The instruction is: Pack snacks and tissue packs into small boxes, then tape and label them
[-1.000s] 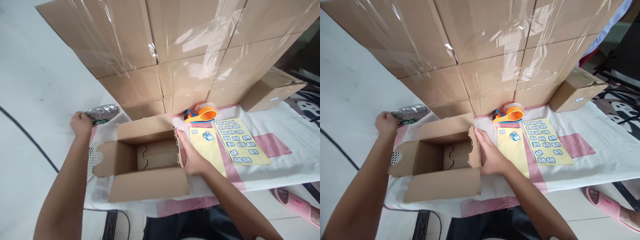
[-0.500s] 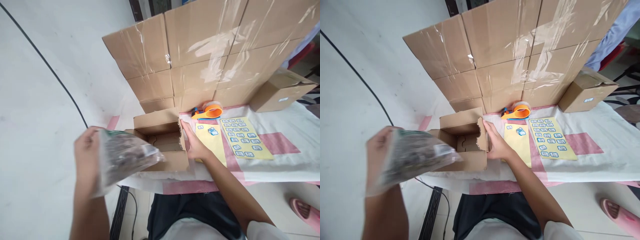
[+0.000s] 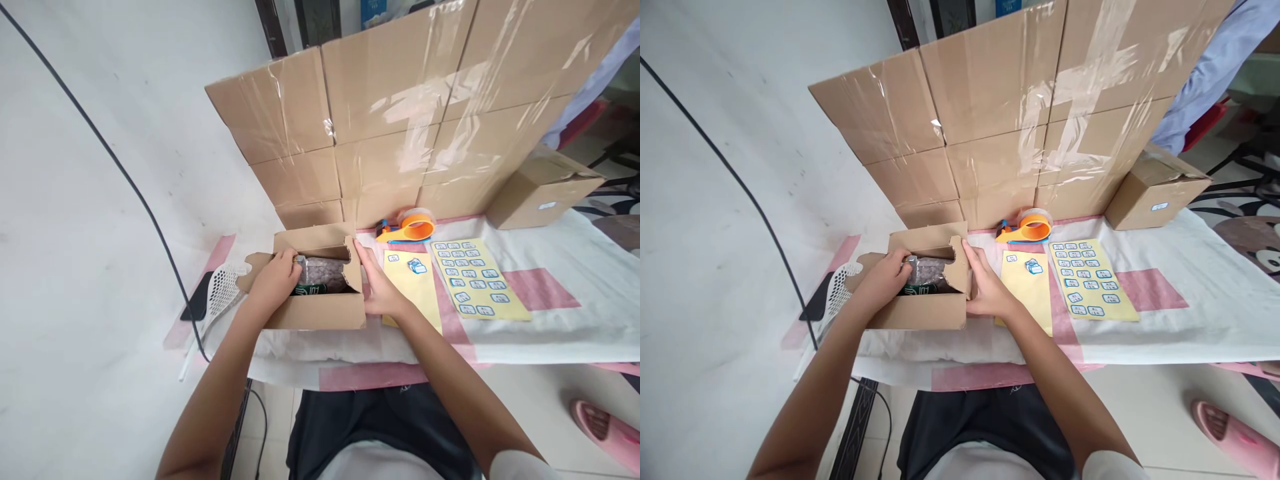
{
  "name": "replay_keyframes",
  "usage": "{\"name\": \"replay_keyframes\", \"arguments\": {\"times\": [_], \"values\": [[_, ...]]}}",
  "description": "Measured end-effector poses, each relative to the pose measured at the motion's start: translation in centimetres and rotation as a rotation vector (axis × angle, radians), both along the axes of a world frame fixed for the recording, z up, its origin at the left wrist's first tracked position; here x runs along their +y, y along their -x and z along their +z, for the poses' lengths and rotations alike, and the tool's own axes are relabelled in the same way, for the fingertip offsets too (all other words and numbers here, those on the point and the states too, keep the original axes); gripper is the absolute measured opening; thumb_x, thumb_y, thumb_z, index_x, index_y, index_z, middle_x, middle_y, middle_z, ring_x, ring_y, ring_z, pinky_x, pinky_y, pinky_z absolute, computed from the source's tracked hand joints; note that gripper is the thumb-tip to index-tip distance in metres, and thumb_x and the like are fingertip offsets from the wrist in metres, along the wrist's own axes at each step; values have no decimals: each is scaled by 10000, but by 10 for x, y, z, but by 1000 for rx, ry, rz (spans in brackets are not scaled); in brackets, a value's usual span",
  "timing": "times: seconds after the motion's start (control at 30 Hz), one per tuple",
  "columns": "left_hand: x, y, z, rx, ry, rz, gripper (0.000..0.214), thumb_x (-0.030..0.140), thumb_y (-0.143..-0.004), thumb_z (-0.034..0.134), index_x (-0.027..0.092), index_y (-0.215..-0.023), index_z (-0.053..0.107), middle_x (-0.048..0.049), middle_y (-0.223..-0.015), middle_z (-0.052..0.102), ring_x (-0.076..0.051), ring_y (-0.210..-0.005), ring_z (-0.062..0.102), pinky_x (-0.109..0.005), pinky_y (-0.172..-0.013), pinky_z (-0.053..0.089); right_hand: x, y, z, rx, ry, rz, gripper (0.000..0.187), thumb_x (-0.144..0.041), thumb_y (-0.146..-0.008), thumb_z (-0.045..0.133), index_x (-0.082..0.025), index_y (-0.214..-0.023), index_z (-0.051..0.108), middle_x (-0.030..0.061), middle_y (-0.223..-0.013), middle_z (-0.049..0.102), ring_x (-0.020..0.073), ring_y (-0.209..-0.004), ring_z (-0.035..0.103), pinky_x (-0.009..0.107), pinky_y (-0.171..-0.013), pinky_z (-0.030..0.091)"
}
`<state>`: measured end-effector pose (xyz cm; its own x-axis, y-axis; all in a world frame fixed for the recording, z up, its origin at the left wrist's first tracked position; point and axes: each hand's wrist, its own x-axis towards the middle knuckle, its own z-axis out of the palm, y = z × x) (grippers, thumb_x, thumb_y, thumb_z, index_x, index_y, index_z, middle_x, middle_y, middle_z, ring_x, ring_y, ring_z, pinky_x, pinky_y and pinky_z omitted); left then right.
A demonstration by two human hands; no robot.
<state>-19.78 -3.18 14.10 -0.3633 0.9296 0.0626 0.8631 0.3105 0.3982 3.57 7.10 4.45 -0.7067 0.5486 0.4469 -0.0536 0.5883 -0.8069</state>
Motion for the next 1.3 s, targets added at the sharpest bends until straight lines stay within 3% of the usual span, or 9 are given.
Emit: {"name": "replay_keyframes", "arguments": {"times": [0.23,0.5,0.67,0.77,0.87,0.97,1.1,1.23,1.3], "values": [[-18,11,10,-25,100,-93,351,424,-907,597,306,-1237,606,-38,-904,737,-289,-810,695,-326,-657,449,0,1,0,-21,-9,2,1312,-345,-723,865,-289,-1700,-9,170,-1647,242,382,-1574,265,539,-1269,309],[-12,25,-6,-378,-270,-4,275,413,-901,599,284,-1133,668,-29,-1110,717,-219,-903,667,-310,-747,536,5,0,-2,-13,-67,-64,1334,-419,-708,890,-307,-1698,3,161,-1661,234,408,-1576,247,587,-1282,270],[6,23,-15,-112,-4,-145,145,317,-872,639,280,-929,768,-66,-1042,737,-302,-993,653,-439,-898,534,6,-1,-1,-13,-79,-67,1335,-414,-709,904,-305,-1698,14,172,-1629,254,405,-1558,284,573,-1262,326],[9,25,-12,84,-78,-103,89,314,-752,791,270,-829,795,-119,-1152,713,-431,-1230,536,-588,-1082,426,6,-1,-2,-22,-83,-51,1292,-417,-746,881,-321,-1697,13,163,-1648,233,393,-1572,260,567,-1251,351],[-9,37,-11,216,-263,60,469,521,-723,838,324,-1144,776,-121,-1405,618,-494,-1374,429,-695,-1157,308,6,-1,-3,-12,-112,-67,1166,-432,-775,857,-344,-1681,128,141,-1690,164,399,-1605,175,604,-1276,284],[-36,58,-31,-14,-560,201,771,768,-853,581,346,-1496,529,-123,-1553,507,-423,-1462,420,-626,-1182,356,5,0,-2,-4,-143,-76,900,-424,-772,855,-342,-1542,397,95,-1733,77,410,-1624,90,626,-1285,242],[-59,80,-85,-598,-684,-26,1251,1088,-625,183,340,-1619,313,-171,-1595,472,-407,-1412,533,-552,-1017,550,5,0,1,18,-123,-44,634,-438,-767,862,-302,-1297,541,82,-1745,92,402,-1623,117,601,-1269,286],[-67,82,-111,-728,-612,-263,1588,1148,-349,370,371,-1676,-27,-190,-1642,414,-415,-1453,505,-592,-1080,519,6,0,2,77,-67,-30,510,-579,-837,772,-265,-1181,565,117,-1718,206,404,-1614,151,607,-1265,263],[-67,74,-107,-678,-550,-253,1561,1069,-404,581,314,-1685,107,-207,-1524,552,-407,-1428,535,-574,-1158,462,5,1,1,100,-16,-72,486,-594,-891,702,-272,-1221,550,126,-1669,303,383,-1603,197,597,-1268,260]]}}
